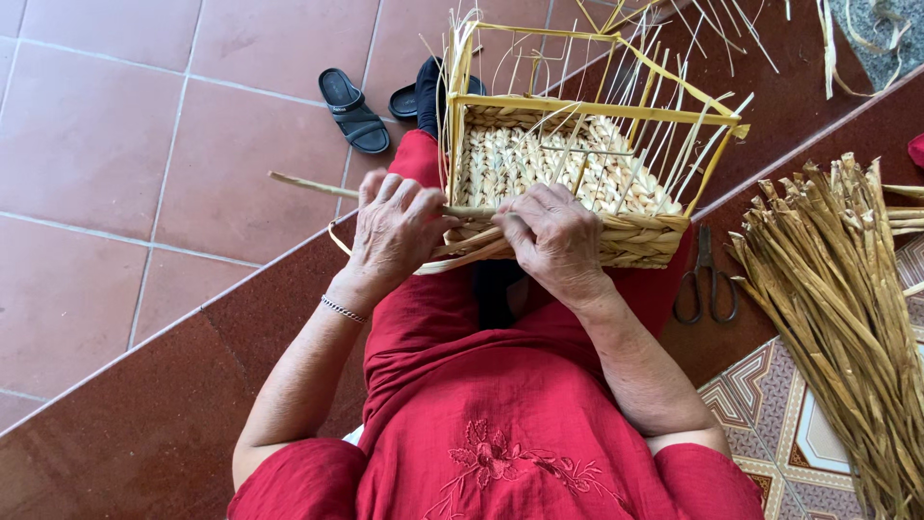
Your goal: The person sits on the floor weaving dried water hyacinth strands around a bamboo frame basket, threading and tightening strands along the sides and turning the basket to work on different edges. Bundles of raw strands and a pair of scissors lie on the floor beside them.
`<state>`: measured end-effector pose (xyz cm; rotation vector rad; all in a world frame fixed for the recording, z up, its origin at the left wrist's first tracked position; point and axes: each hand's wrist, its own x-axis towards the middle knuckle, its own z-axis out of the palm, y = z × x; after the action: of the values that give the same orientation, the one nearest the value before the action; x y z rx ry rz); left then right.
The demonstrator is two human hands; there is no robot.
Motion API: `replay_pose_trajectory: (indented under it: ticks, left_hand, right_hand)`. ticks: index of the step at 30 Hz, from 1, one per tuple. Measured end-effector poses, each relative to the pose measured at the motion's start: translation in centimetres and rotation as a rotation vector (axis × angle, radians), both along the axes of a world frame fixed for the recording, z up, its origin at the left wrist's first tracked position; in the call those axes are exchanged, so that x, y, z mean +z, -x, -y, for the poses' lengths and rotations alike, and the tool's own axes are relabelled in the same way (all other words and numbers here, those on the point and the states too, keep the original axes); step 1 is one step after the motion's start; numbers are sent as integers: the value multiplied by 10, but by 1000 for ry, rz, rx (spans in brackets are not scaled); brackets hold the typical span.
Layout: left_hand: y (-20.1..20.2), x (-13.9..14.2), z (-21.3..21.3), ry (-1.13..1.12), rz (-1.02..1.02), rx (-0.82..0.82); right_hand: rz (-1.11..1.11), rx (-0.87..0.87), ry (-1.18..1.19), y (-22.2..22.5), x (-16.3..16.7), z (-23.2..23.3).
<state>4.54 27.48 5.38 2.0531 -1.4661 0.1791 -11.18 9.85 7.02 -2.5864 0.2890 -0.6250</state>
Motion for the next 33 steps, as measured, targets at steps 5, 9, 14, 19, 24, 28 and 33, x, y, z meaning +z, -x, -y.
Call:
replay_pose_trajectory:
  ticks: [5,9,14,19,24,28,33]
  left_hand:
    - [0,-29,-8,42,-418,-92]
    - [-5,-37,-4,-62,-790,-28]
    - [-4,-40,2,-80,-957,46]
    - [9,-44,5,-8,-947,10]
    - [21,-39,7,30,-707,46]
    - [30,-33,3,69,-817,62]
    - [36,-38,0,115,-1070,86]
  right_hand:
    - [66,-60,6,-1,-13,4]
    - [62,-102,37,-1,-22,6]
    - [178,-19,-398,34,-34,38]
    - [443,-507,-279,113,-42,88]
    - [224,-557,-548,146,-53,88]
    - [280,-489,-243,152,-56,80]
    - [369,-455,-179,143,-45,89]
